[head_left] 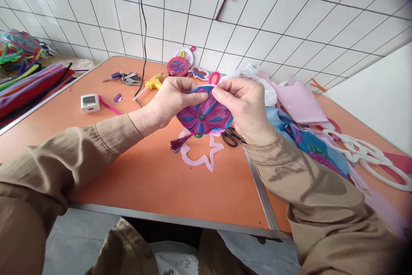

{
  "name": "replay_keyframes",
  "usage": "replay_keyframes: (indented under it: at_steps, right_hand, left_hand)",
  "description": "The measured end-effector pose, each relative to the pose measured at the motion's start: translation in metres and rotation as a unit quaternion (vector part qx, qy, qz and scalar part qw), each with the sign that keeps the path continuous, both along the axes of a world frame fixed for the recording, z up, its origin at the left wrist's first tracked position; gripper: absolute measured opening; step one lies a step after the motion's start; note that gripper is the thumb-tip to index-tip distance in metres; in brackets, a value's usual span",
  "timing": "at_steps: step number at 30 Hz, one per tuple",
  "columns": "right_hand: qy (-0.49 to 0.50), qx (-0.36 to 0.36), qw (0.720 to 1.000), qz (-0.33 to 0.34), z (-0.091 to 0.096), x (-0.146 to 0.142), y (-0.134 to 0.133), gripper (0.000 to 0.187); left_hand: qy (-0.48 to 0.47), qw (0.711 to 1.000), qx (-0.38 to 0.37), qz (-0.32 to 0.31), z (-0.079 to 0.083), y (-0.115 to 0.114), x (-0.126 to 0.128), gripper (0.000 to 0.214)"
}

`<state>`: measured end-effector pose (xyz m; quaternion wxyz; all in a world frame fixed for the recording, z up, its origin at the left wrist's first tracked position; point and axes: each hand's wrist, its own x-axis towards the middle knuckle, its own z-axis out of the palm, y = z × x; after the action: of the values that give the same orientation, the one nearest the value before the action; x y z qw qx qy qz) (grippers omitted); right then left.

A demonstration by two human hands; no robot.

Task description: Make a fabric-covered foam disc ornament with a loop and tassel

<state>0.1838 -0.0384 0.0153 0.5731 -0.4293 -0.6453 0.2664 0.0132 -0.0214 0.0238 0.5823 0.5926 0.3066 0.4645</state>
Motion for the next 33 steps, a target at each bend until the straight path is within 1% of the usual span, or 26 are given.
replay_keyframes:
  at_steps: [8, 11, 14, 16, 19, 22, 25, 29, 31, 33]
  right_hand:
    - [-0.001, -0.001, 1.000, -0.002, -0.001, 0.000, 0.000, 0.033]
    - [0.018, -0.009, 1.000, -0.002, -0.001, 0.000, 0.000, 0.032]
    - [0.032, -0.012, 0.999, -0.003, 0.002, -0.001, -0.001, 0.037]
    - [0.056, -0.013, 0.998, 0.008, 0.004, 0.000, -0.001, 0.041]
    - [0.088, -0.044, 0.994, 0.049, 0.007, 0.001, -0.001, 0.050]
    - [0.090, -0.067, 0.991, 0.072, 0.007, 0.003, -0.001, 0.056]
    - [0.070, -0.034, 0.995, 0.069, 0.005, 0.004, 0.001, 0.056]
    - [0.062, 0.019, 0.996, 0.064, 0.001, 0.006, 0.003, 0.055]
    - [0.049, 0.009, 0.997, 0.058, 0.000, 0.006, 0.004, 0.047]
    - [0.028, -0.024, 0.998, 0.053, 0.000, 0.006, 0.005, 0.039]
  left_hand:
    - [0.021, 1.000, -0.013, 0.009, 0.002, -0.001, 0.001, 0.019]
    - [0.014, 1.000, -0.015, -0.010, 0.003, 0.000, 0.001, 0.018]
    - [0.006, 1.000, -0.018, -0.021, 0.002, 0.002, 0.000, 0.018]
    - [0.008, 1.000, -0.023, -0.013, 0.001, 0.004, -0.001, 0.019]
    - [0.002, 1.000, -0.024, -0.004, -0.001, 0.007, -0.003, 0.018]
    - [0.006, 1.000, -0.026, 0.002, -0.002, 0.010, -0.005, 0.017]
    - [0.023, 0.999, -0.024, 0.014, -0.002, 0.013, -0.006, 0.018]
    - [0.021, 0.999, -0.025, 0.021, -0.002, 0.014, -0.006, 0.019]
    - [0.017, 0.999, -0.029, 0.022, -0.001, 0.014, -0.006, 0.020]
    - [0.016, 0.999, -0.035, 0.022, -0.001, 0.014, -0.006, 0.019]
